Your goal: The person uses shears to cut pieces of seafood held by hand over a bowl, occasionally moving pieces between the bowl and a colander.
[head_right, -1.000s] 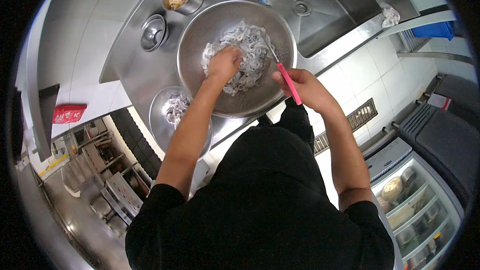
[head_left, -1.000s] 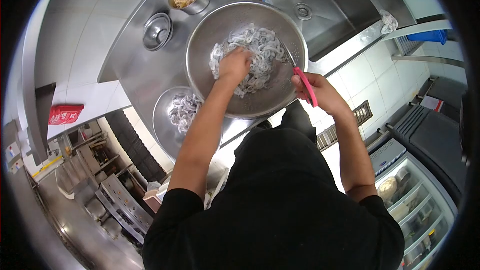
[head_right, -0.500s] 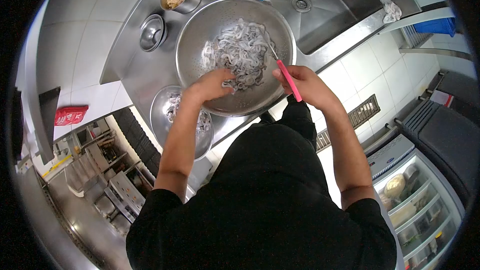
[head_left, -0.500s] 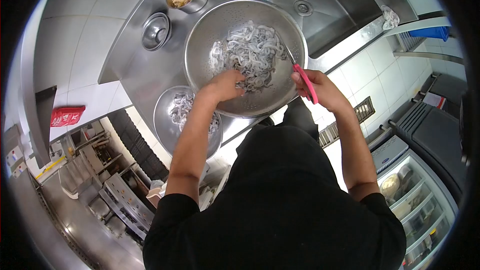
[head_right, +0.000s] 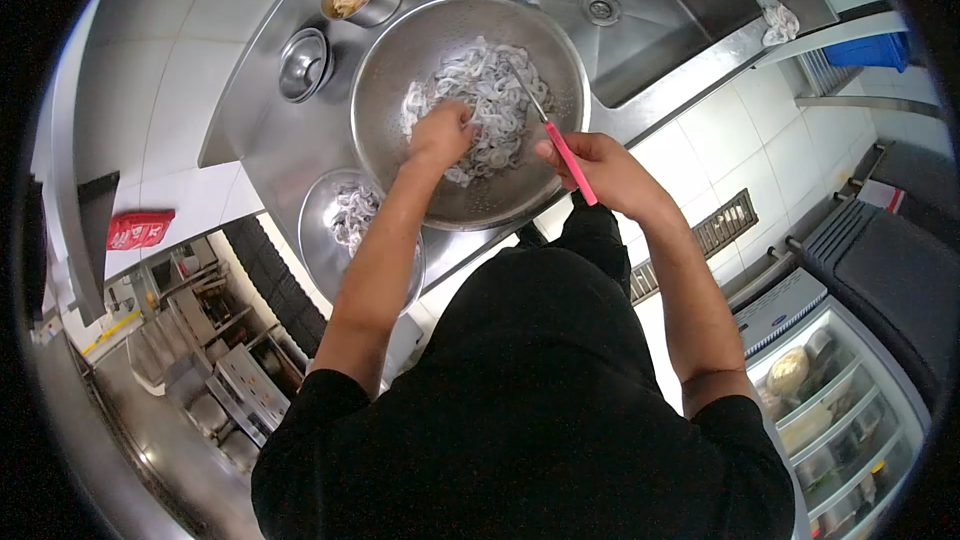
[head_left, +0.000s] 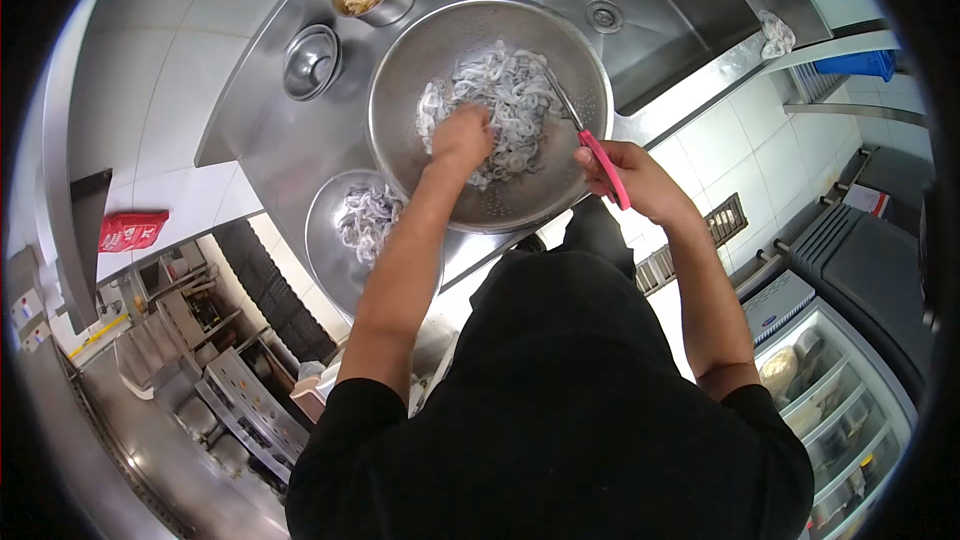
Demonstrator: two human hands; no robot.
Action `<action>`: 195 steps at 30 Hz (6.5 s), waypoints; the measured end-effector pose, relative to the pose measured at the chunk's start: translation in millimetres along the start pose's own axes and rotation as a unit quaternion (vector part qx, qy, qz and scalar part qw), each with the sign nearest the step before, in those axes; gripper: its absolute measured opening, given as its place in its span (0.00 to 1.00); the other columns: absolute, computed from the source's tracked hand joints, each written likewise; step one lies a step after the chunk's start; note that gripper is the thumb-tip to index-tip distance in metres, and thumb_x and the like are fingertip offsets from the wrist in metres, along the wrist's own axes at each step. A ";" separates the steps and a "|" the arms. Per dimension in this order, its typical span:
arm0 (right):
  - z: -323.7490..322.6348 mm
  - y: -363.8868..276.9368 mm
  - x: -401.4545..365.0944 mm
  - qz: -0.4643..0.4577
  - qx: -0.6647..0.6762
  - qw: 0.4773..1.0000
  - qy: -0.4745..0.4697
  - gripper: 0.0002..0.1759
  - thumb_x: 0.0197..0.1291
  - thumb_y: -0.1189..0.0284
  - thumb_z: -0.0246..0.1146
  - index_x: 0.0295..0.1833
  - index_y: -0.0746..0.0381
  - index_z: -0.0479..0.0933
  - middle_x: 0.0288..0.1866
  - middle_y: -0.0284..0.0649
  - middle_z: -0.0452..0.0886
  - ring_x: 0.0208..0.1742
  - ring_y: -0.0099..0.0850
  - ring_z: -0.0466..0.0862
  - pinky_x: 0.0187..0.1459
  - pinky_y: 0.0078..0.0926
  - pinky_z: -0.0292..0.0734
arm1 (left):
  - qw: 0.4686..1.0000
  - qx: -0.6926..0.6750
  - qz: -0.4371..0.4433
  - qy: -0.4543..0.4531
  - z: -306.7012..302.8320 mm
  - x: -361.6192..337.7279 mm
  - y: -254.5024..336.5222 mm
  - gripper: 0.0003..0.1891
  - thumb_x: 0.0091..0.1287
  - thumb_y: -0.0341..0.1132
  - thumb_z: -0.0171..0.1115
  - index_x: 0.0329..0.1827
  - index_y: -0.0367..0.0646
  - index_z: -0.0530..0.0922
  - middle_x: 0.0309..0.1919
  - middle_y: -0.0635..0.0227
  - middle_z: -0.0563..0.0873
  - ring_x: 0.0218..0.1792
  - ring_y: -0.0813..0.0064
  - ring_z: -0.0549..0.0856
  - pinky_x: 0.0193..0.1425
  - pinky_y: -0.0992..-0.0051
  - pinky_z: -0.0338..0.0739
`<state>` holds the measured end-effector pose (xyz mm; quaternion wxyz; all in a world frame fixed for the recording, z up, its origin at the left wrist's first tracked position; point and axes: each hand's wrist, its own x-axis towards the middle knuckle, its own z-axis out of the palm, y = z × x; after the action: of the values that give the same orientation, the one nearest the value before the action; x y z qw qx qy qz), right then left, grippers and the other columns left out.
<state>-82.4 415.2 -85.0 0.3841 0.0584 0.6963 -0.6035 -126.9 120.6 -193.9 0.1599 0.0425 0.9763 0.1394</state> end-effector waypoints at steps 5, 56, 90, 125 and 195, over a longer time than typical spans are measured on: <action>-1.5 2.1 -4.4 -0.012 0.011 1.000 0.007 0.30 0.72 0.41 0.67 0.35 0.59 0.81 0.26 0.25 0.74 0.27 0.17 0.73 0.31 0.19 0.68 | 0.995 -0.083 -0.050 0.024 -21.1 -2.5 -12.6 0.13 0.68 0.40 0.71 0.49 0.44 0.85 0.52 0.55 0.88 0.54 0.51 0.88 0.59 0.55 0.83; 174.9 -27.7 20.6 -0.242 0.103 0.913 -0.312 0.39 0.80 0.34 0.44 0.41 0.61 0.75 0.28 0.34 0.76 0.42 0.31 0.83 0.52 0.32 0.78 | 0.803 -0.592 -0.033 0.067 -187.0 -183.0 -37.6 0.20 0.75 0.29 0.68 0.69 0.44 0.78 0.43 0.77 0.84 0.43 0.88 0.80 0.47 0.80 0.75; 225.0 -39.0 18.8 -0.069 0.117 0.939 -0.316 0.39 0.77 0.30 0.46 0.34 0.57 0.69 0.23 0.32 0.67 0.30 0.32 0.76 0.41 0.29 0.74 | 0.850 -0.506 -0.123 0.078 -97.6 -232.6 -107.9 0.11 0.77 0.39 0.71 0.50 0.40 0.91 0.35 0.78 0.88 0.38 0.86 0.80 0.46 0.75 0.77; 208.2 -4.6 38.4 0.024 -0.100 0.924 -0.369 0.39 0.67 0.28 0.61 0.33 0.57 0.78 0.26 0.29 0.75 0.30 0.21 0.77 0.32 0.23 0.69 | 0.916 -0.320 -0.151 0.191 -100.2 -227.7 -83.4 0.51 0.68 0.22 0.59 0.91 0.54 0.42 0.68 0.43 0.85 0.43 0.56 0.92 0.51 0.68 0.83; 239.5 -52.1 26.3 -0.115 -0.394 0.876 -0.253 0.44 0.59 0.29 0.69 0.40 0.68 0.87 0.30 0.52 0.84 0.35 0.46 0.86 0.41 0.43 0.77 | 0.805 -0.526 -0.215 0.170 -49.0 -269.9 -98.6 0.07 0.79 0.31 0.65 0.45 0.36 0.86 0.31 0.75 0.85 0.34 0.85 0.80 0.42 0.79 0.75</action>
<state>-17.9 179.3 -53.9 0.4659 -0.3328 0.7577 -0.3132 108.5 -20.9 -96.4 0.0152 -0.2830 0.7494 0.5984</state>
